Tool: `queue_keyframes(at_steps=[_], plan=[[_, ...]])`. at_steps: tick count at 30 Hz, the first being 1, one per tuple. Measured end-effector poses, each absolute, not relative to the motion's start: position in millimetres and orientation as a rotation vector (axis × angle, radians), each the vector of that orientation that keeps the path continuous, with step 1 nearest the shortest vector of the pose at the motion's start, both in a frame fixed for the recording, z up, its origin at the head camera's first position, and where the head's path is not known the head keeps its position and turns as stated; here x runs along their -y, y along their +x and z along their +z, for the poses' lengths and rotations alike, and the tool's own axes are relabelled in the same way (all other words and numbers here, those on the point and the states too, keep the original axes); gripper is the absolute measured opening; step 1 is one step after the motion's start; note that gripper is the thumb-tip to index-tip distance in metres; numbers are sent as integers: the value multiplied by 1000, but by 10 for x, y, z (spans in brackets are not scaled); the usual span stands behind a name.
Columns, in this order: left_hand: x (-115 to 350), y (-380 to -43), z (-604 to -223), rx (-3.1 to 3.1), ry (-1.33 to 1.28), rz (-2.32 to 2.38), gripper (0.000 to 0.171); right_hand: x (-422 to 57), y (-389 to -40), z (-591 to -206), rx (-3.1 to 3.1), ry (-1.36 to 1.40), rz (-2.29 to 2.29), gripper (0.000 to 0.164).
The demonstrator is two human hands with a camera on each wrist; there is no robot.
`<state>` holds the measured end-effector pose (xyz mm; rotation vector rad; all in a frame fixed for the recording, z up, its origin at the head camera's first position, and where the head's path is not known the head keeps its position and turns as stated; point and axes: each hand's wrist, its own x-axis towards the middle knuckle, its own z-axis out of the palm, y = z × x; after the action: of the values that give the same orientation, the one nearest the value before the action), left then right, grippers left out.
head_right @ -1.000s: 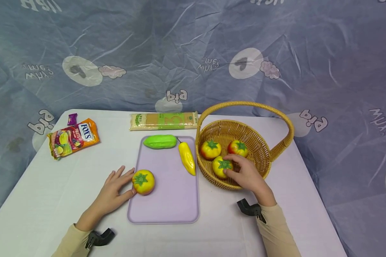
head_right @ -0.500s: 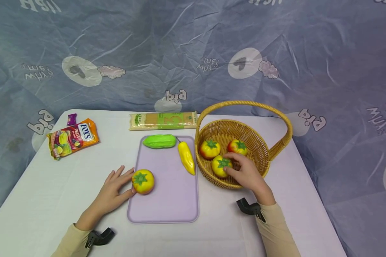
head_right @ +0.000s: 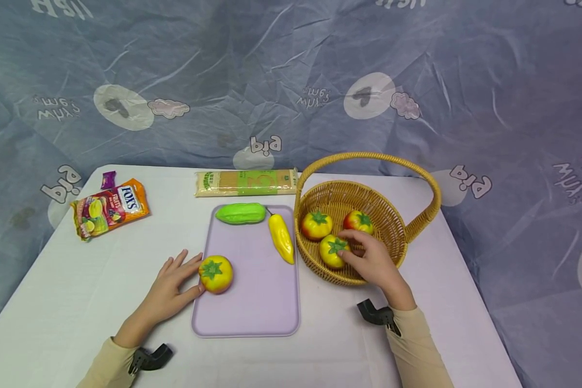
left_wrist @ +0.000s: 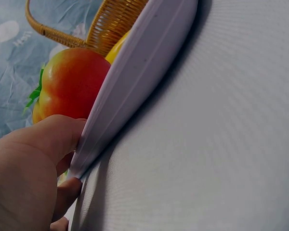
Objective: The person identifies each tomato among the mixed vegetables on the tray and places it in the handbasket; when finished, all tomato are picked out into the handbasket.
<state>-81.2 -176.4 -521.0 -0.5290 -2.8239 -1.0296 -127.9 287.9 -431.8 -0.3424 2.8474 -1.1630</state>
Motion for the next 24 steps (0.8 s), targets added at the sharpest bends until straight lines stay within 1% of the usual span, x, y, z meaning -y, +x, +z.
queue_keyframes(at_steps=[9,16,24], plan=[[1772,-807,-5206,2827,-523,-1022,55,-2862,-1264,-4290,-2862,-358,-1162,39],[1772,-805,-5232,2833,-521,-1020,56,-2805,-1269,-4189,-2985,-527,-1115,40],[1775,-812,-5236,2830,-521,-1012,56,-2560,-1307,-4033,-2991,-652,-1126,37]])
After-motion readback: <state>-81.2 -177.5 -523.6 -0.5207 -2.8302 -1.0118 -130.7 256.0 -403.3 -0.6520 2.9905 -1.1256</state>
